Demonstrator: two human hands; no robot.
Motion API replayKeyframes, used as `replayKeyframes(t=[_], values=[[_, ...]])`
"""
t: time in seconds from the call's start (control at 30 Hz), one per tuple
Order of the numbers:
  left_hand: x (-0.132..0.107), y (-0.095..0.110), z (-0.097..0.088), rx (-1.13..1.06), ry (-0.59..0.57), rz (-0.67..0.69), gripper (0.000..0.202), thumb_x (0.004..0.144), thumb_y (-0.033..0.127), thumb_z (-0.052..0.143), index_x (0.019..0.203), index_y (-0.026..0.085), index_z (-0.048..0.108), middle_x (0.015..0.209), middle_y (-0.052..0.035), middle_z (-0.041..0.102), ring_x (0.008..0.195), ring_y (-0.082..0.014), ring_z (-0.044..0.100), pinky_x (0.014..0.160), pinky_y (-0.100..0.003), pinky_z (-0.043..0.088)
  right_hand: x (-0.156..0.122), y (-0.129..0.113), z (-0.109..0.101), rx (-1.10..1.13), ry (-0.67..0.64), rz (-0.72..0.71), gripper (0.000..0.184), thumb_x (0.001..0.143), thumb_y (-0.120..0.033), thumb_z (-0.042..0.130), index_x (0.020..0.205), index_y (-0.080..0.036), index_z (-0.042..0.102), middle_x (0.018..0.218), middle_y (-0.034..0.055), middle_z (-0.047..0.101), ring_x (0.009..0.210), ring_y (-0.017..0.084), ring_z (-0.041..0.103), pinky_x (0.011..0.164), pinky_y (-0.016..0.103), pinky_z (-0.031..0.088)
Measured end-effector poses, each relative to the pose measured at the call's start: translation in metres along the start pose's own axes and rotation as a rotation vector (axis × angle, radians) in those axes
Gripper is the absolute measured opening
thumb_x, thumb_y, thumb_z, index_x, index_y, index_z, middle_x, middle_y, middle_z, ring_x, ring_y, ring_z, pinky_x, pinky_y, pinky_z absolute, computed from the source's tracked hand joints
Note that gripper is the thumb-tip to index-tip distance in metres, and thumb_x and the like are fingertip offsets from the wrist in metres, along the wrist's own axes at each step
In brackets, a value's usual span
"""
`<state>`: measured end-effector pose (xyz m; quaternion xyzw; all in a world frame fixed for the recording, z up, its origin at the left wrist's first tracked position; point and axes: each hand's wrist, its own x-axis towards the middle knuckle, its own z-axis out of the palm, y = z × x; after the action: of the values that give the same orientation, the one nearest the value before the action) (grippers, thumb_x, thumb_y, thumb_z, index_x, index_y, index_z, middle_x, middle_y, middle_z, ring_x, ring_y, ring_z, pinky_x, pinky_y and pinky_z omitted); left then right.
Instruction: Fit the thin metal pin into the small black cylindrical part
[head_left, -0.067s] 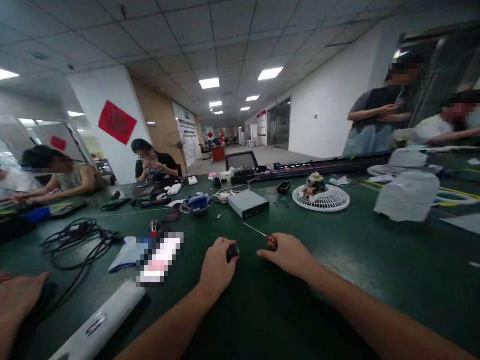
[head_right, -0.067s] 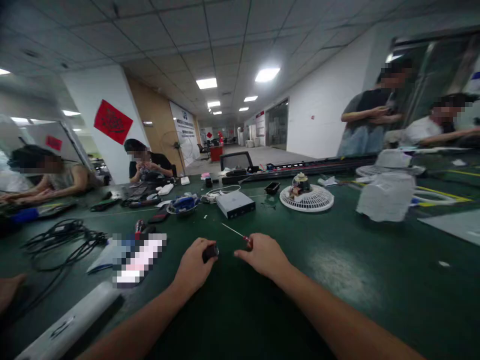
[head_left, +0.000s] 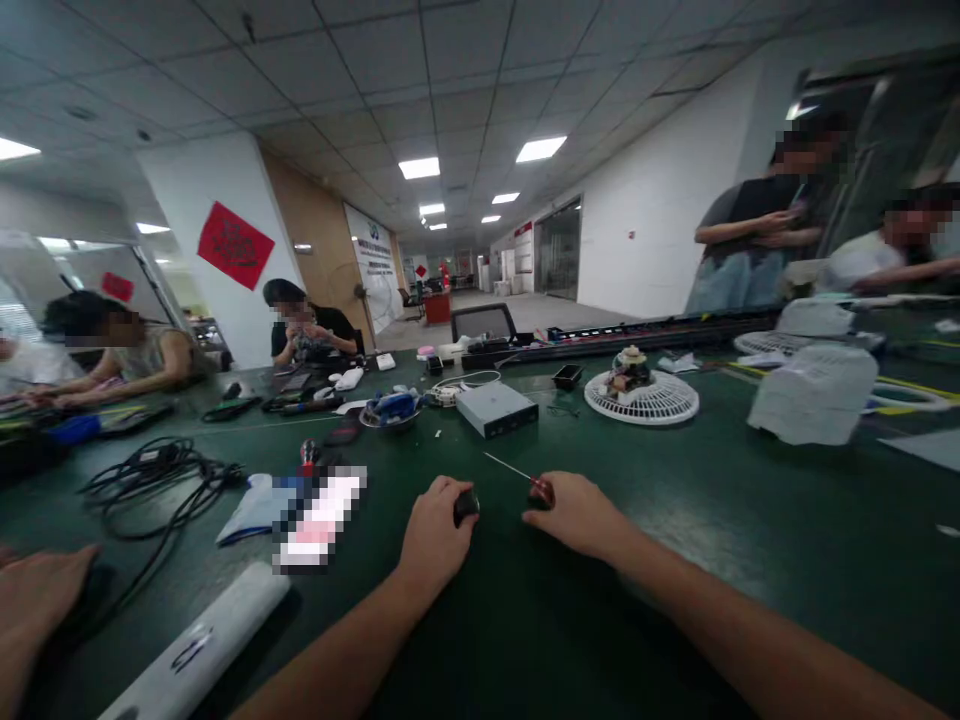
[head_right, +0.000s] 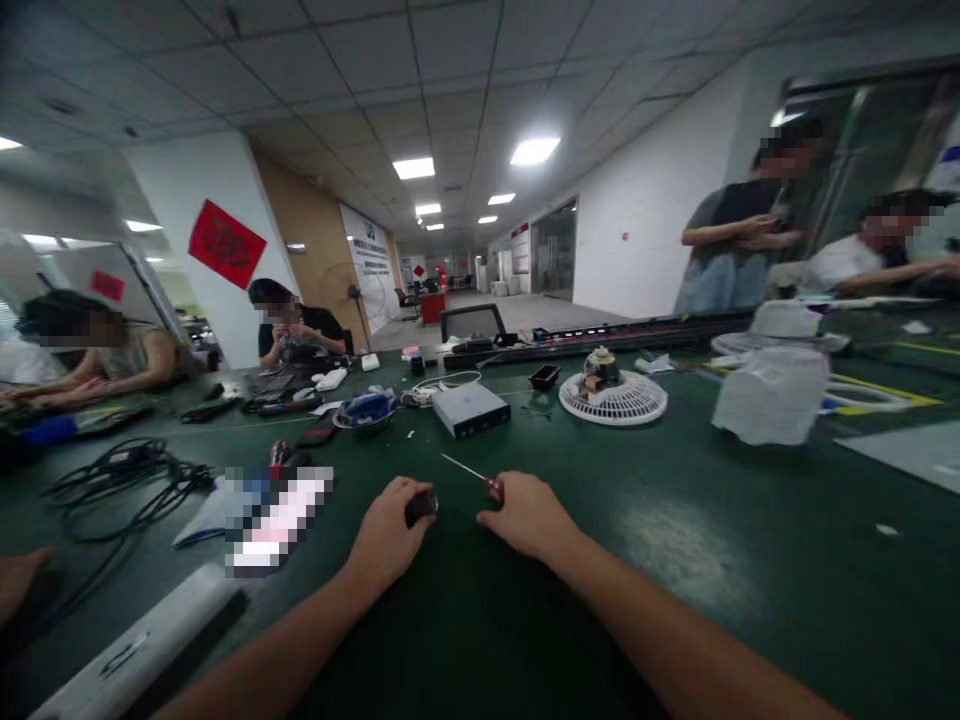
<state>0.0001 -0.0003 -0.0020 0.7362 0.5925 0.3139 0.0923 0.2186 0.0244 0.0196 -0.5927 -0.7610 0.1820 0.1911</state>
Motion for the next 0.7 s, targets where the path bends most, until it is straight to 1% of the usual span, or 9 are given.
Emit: replayKeyframes(t=[0.07, 0.13, 0.3, 0.37, 0.43, 0.53, 0.6, 0.63, 0.7], values=[[-0.001, -0.001, 0.001, -0.004, -0.011, 0.007, 0.034, 0.078, 0.016, 0.064, 0.112, 0.022, 0.066, 0.112, -0.0038, 0.061, 0.099, -0.0213, 0.058, 0.093, -0.033, 0.042, 0.001, 0.001, 0.0, 0.034, -0.038, -0.009, 0.011, 0.072, -0.027, 0.07, 0.075, -0.019, 0.064, 0.08, 0.0026, 0.068, 0.075, 0.017, 0.063, 0.062, 0.026, 0.042], [-0.001, 0.0, 0.001, -0.014, -0.029, 0.018, 0.037, 0.078, 0.017, 0.066, 0.114, 0.025, 0.065, 0.113, -0.0032, 0.061, 0.101, -0.0215, 0.058, 0.093, -0.034, 0.042, 0.001, 0.002, 0.0, 0.089, -0.057, -0.005, 0.01, 0.069, -0.024, 0.072, 0.072, -0.019, 0.063, 0.075, 0.0012, 0.068, 0.07, 0.016, 0.063, 0.059, 0.025, 0.041], [-0.003, 0.004, -0.002, -0.007, -0.109, 0.086, 0.04, 0.078, 0.022, 0.069, 0.117, 0.031, 0.064, 0.112, -0.0012, 0.065, 0.103, -0.023, 0.057, 0.093, -0.038, 0.041, 0.0, -0.003, -0.003, 0.244, -0.042, 0.005, 0.015, 0.07, -0.028, 0.072, 0.07, -0.018, 0.061, 0.067, 0.0001, 0.067, 0.061, 0.015, 0.061, 0.055, 0.025, 0.041], [-0.004, 0.006, -0.003, 0.011, -0.127, 0.122, 0.041, 0.078, 0.023, 0.069, 0.118, 0.032, 0.064, 0.111, -0.0005, 0.066, 0.104, -0.0235, 0.057, 0.093, -0.04, 0.04, -0.001, -0.005, -0.004, 0.225, -0.014, 0.002, 0.015, 0.072, -0.03, 0.07, 0.07, -0.018, 0.061, 0.067, 0.0007, 0.066, 0.061, 0.015, 0.06, 0.056, 0.026, 0.041], [-0.004, 0.007, -0.003, 0.024, -0.131, 0.142, 0.041, 0.079, 0.024, 0.069, 0.119, 0.032, 0.063, 0.112, -0.0006, 0.067, 0.105, -0.0238, 0.057, 0.093, -0.04, 0.04, 0.0, -0.004, -0.003, 0.147, 0.066, -0.028, 0.015, 0.072, -0.031, 0.07, 0.073, -0.018, 0.063, 0.073, 0.003, 0.068, 0.067, 0.017, 0.061, 0.061, 0.028, 0.042], [-0.004, 0.007, -0.003, 0.034, -0.13, 0.145, 0.04, 0.08, 0.025, 0.069, 0.119, 0.03, 0.063, 0.112, -0.0012, 0.067, 0.104, -0.024, 0.057, 0.092, -0.041, 0.04, 0.004, 0.003, 0.002, 0.087, 0.164, -0.126, 0.018, 0.071, -0.031, 0.072, 0.082, -0.019, 0.066, 0.1, 0.0077, 0.069, 0.093, 0.023, 0.061, 0.081, 0.032, 0.044], [-0.004, 0.007, -0.004, 0.035, -0.133, 0.15, 0.04, 0.08, 0.025, 0.068, 0.119, 0.03, 0.063, 0.111, -0.0014, 0.068, 0.104, -0.0239, 0.057, 0.092, -0.04, 0.041, 0.008, 0.008, 0.007, 0.084, 0.136, -0.171, 0.011, 0.072, -0.027, 0.071, 0.076, -0.019, 0.066, 0.115, 0.0082, 0.066, 0.106, 0.024, 0.057, 0.091, 0.034, 0.042], [-0.004, 0.007, -0.004, 0.035, -0.134, 0.153, 0.04, 0.08, 0.025, 0.068, 0.119, 0.029, 0.063, 0.111, -0.0016, 0.068, 0.103, -0.0239, 0.058, 0.092, -0.04, 0.041, 0.01, 0.01, 0.009, 0.077, 0.124, -0.184, 0.009, 0.072, -0.026, 0.071, 0.074, -0.019, 0.066, 0.118, 0.008, 0.065, 0.11, 0.025, 0.055, 0.093, 0.035, 0.041], [-0.004, 0.007, -0.004, 0.034, -0.134, 0.156, 0.04, 0.08, 0.025, 0.069, 0.119, 0.029, 0.063, 0.111, -0.0017, 0.068, 0.103, -0.024, 0.058, 0.091, -0.04, 0.041, 0.013, 0.011, 0.012, 0.062, 0.091, -0.2, 0.008, 0.073, -0.025, 0.069, 0.078, -0.019, 0.069, 0.109, 0.0075, 0.068, 0.105, 0.025, 0.058, 0.09, 0.034, 0.042]])
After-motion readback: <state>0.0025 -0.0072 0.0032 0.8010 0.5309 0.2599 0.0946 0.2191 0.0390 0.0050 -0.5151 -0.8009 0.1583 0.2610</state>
